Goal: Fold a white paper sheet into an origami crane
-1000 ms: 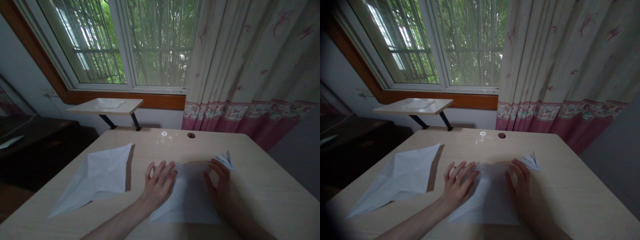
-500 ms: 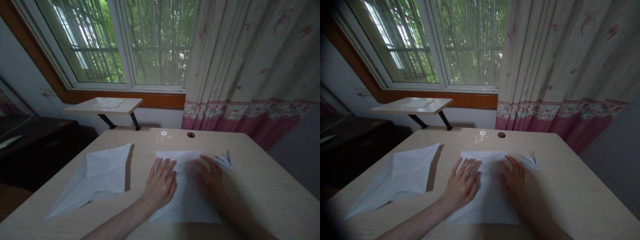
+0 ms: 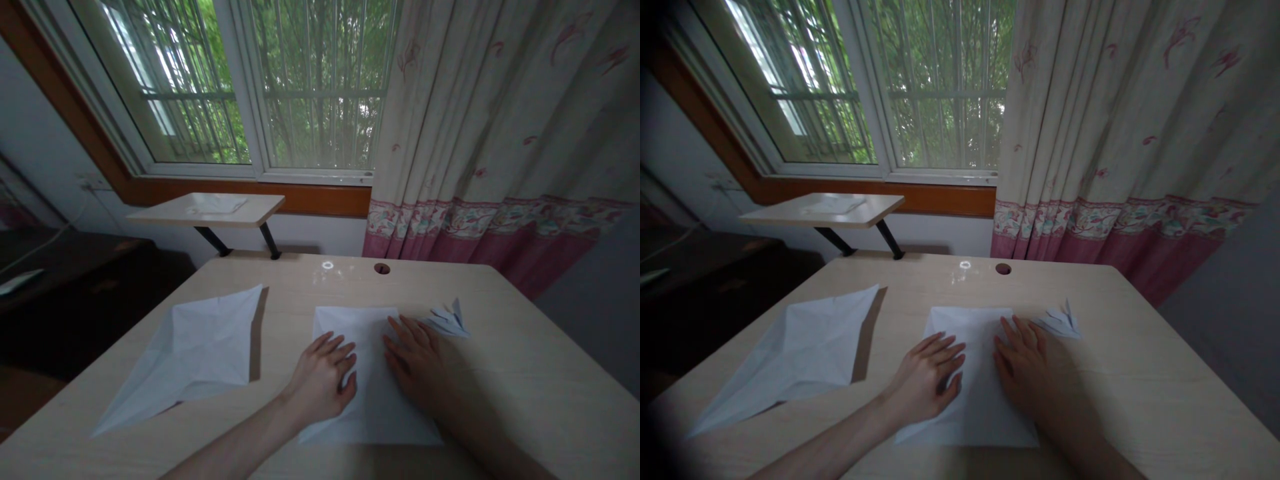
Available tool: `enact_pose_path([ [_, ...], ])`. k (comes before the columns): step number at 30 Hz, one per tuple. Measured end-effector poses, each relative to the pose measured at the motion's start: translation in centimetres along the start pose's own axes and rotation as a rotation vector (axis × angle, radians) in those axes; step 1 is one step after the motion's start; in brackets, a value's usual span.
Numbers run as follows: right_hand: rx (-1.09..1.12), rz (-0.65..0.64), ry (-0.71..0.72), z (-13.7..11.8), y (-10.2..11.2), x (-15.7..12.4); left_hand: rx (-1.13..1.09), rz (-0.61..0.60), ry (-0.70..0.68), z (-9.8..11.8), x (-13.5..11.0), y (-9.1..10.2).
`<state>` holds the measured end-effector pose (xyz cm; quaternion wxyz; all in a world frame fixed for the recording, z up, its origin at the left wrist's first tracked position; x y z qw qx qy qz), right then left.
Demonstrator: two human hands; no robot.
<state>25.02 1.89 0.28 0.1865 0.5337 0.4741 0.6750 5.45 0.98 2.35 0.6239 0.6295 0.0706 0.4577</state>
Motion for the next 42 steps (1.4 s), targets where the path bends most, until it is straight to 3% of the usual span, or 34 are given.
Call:
enact_pose_path([
  [8, 0.021, -0.008, -0.079, 1.3, -0.9, -0.5, 0.047, -0.156, 0.004, 0.0, 0.3, 0.0],
  [15, 0.102, 0.074, -0.131, 2.1, -0.7, -0.3, 0.043, -0.185, 0.035, -0.2, 0.4, -0.1],
  [25, 0.420, 0.166, -0.324, 3.9, 0.0, -0.1, 0.030, -0.223, 0.042, -0.3, 0.4, -0.5],
  [29, 0.585, 0.147, -0.410, 4.1, 0.1, -0.1, 0.010, -0.234, 0.065, -0.5, 0.3, -0.6],
  [35, 0.807, 0.183, -0.609, 3.9, 1.1, 0.0, -0.049, -0.363, 0.126, -0.8, 0.4, -1.0],
  [38, 0.869, 0.120, -0.694, 3.7, 1.1, 0.0, -0.079, -0.375, 0.155, -0.9, 0.5, -1.1],
  [42, 0.803, 0.016, -0.672, 3.5, 1.3, 0.3, -0.109, -0.361, 0.156, -0.8, 0.5, -1.0],
])
Point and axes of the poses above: each hand's wrist, its own x-axis towards the middle knuckle, its own y-axis out of the back of the hand, z = x × y, the point moved 6 cm from there along x, towards the middle knuckle, and after that the axes turned 3 degrees about z, right-handed, at the moved point
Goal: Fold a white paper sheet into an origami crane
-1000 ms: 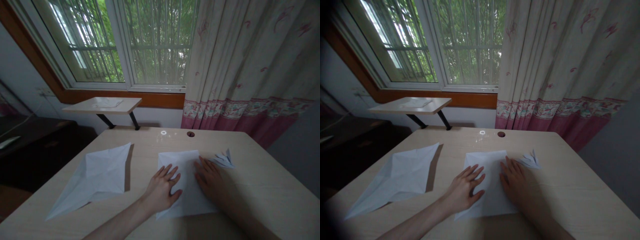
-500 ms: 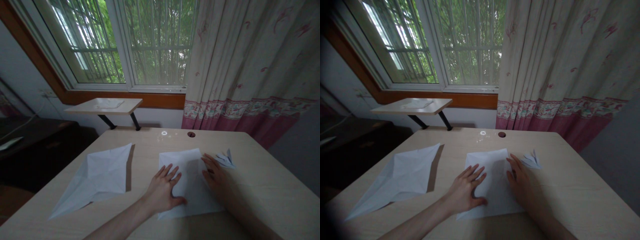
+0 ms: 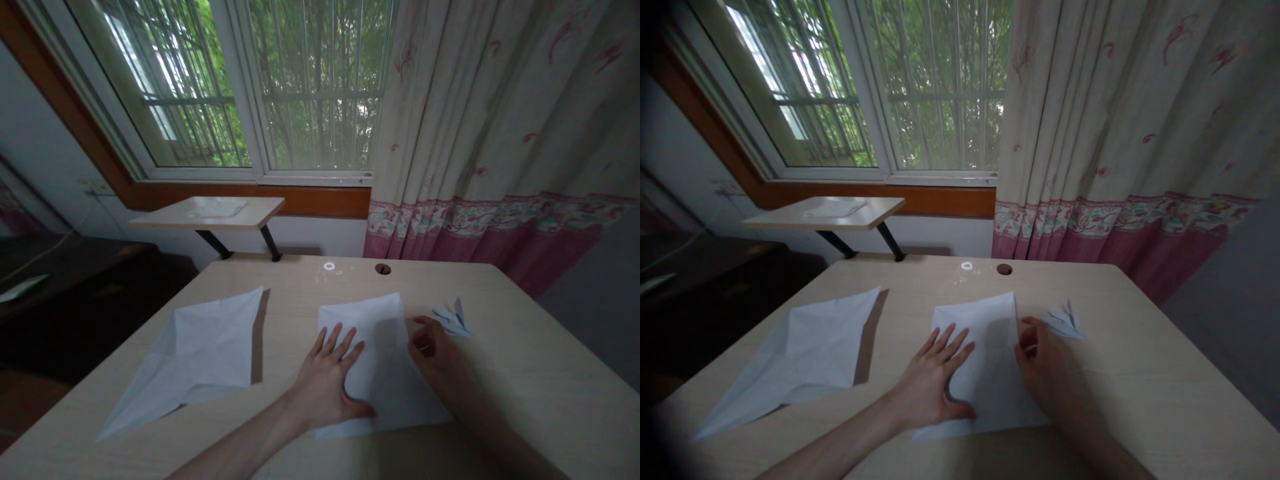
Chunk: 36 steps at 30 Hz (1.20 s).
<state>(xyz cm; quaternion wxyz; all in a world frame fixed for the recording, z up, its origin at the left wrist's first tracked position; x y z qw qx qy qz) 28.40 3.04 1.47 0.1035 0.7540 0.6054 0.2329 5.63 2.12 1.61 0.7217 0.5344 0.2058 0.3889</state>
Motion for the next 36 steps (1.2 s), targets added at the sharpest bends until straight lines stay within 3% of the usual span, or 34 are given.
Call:
enact_pose_path([
  [4, -0.091, -0.037, 0.022, 0.0, 0.2, 0.2, 0.011, -0.019, 0.014, -0.1, 0.0, 0.0],
  [11, -0.082, 0.009, -0.005, 0.4, 0.8, 0.4, -0.016, 0.009, -0.004, -0.1, 0.0, 0.0],
  [22, 0.417, 0.070, -0.172, -1.0, 0.8, 0.0, 0.002, -0.047, 0.032, 0.2, 0.1, 0.0],
  [30, 0.421, -0.043, -0.101, -2.8, 0.5, -0.4, -0.007, -0.061, 0.021, 0.5, 0.0, 0.1],
  [36, 0.356, -0.109, -0.104, -2.3, -0.4, -1.3, -0.072, -0.042, -0.012, 0.6, 0.0, -0.1],
])
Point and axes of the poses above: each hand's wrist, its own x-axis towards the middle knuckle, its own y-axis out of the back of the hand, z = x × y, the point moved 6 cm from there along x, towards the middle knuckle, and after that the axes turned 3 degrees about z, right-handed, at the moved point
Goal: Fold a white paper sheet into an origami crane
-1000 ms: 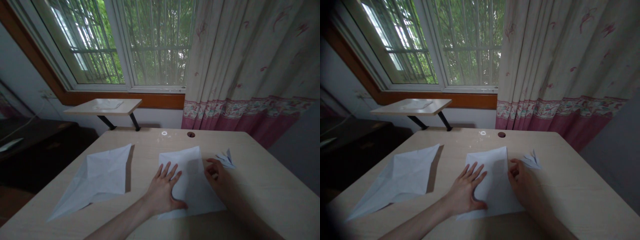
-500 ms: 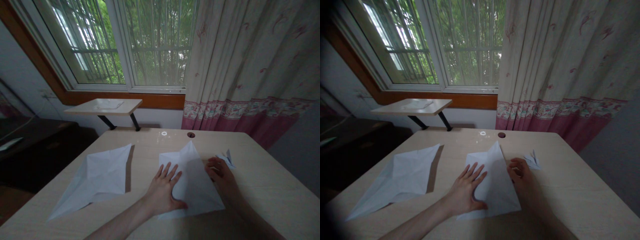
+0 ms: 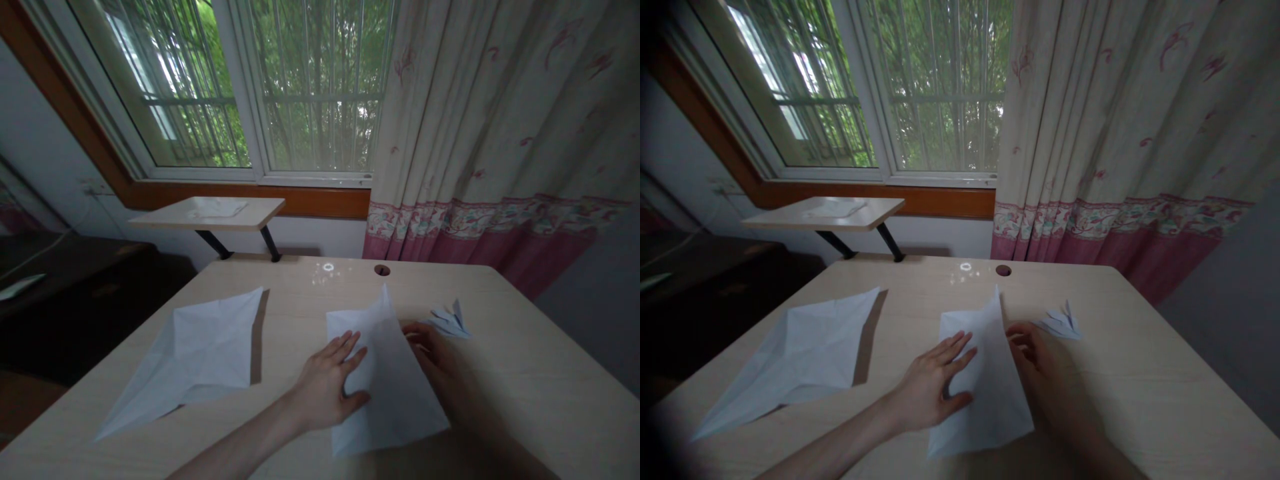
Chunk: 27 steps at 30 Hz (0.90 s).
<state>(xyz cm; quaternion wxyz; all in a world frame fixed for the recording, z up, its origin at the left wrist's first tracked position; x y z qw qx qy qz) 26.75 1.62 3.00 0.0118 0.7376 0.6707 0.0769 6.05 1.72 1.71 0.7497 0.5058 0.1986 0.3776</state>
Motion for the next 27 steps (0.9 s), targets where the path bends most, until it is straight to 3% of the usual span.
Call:
enact_pose_path([
  [10, -0.259, 0.048, 0.191, -1.2, -0.2, -0.8, -0.114, 0.215, 0.018, -1.0, 0.2, 0.6],
  [15, -0.380, -0.038, 0.276, -1.6, -0.8, -0.9, -0.221, 0.389, 0.130, -2.4, 0.1, 1.6],
  [20, -0.406, -0.106, 0.323, -1.4, -1.5, -1.3, -0.364, 0.549, 0.151, -3.0, -0.4, 2.5],
  [27, -0.426, -0.188, 0.341, -0.5, -2.4, -1.5, -0.521, 0.644, 0.228, -4.0, -0.7, 2.7],
])
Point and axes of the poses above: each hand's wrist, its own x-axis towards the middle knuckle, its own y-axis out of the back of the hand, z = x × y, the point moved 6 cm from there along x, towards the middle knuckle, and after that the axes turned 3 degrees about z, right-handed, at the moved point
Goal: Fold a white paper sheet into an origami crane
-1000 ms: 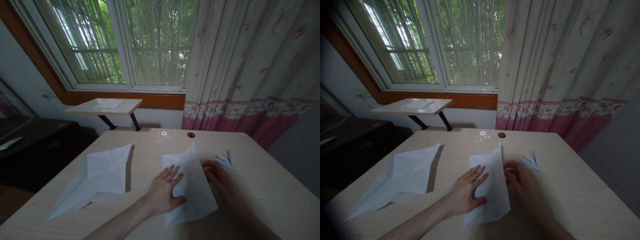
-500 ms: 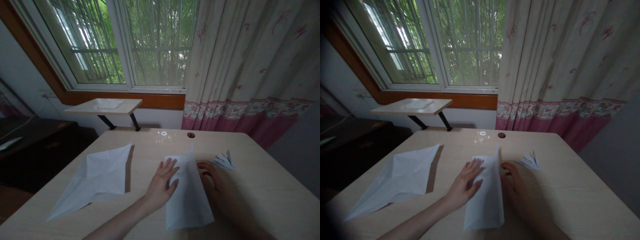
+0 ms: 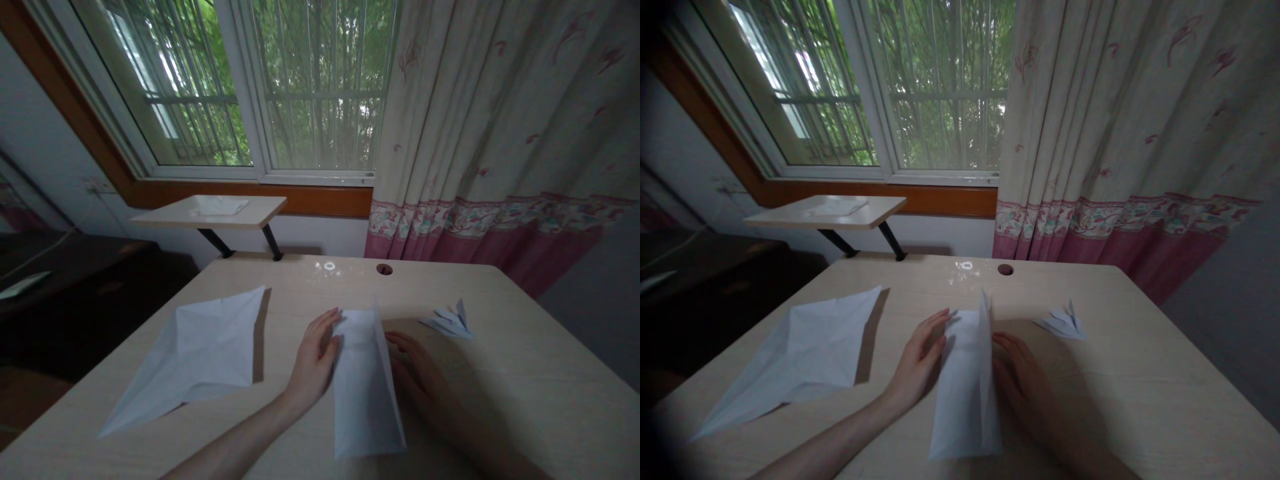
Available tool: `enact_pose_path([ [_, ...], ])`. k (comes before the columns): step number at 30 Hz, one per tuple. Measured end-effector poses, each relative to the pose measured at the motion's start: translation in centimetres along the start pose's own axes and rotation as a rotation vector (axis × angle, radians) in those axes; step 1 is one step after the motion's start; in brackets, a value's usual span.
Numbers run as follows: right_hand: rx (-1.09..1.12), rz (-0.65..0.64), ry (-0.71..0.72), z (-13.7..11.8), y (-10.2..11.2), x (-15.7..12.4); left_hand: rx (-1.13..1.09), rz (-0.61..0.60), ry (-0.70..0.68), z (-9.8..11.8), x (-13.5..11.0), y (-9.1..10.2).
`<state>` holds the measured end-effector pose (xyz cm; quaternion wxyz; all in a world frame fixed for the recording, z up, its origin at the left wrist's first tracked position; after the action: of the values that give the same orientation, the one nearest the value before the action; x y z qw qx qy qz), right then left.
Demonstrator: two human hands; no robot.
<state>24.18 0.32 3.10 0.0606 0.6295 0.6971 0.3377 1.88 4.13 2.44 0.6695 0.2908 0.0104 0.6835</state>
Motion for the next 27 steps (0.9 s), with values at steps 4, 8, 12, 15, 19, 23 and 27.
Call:
enact_pose_path([
  [4, -0.055, -0.081, -0.008, 0.6, -0.7, -0.4, -0.028, 0.033, 0.027, -0.3, 0.0, 0.2],
  [8, -0.147, -0.153, 0.027, 1.4, -1.4, -1.0, -0.027, 0.067, 0.025, -0.3, -0.3, 0.3],
  [12, -0.232, -0.223, 0.086, 1.3, -1.8, -1.2, -0.022, 0.104, 0.023, -0.6, -0.4, 0.3],
  [15, -0.282, -0.266, 0.142, 0.9, -2.1, -1.1, -0.005, 0.061, 0.021, -0.8, -0.2, 0.0],
  [19, -0.307, -0.283, 0.206, 0.6, -2.3, -1.1, 0.052, -0.097, -0.012, -0.5, -0.1, -1.1],
  [23, -0.320, -0.296, 0.239, 0.4, -2.4, -1.2, 0.166, -0.254, -0.050, -0.2, -0.3, -2.1],
  [27, -0.325, -0.294, 0.244, 0.2, -2.3, -1.1, 0.305, -0.317, -0.091, -0.1, -0.5, -2.7],
])
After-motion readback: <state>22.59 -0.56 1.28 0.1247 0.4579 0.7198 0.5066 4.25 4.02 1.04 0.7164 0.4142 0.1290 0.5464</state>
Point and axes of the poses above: each hand's wrist, its own x-axis towards the middle knuckle, its own y-axis out of the back of the hand, z = x × y, the point moved 6 cm from there along x, towards the middle knuckle, and after that the axes turned 3 degrees about z, right-handed, at the moved point
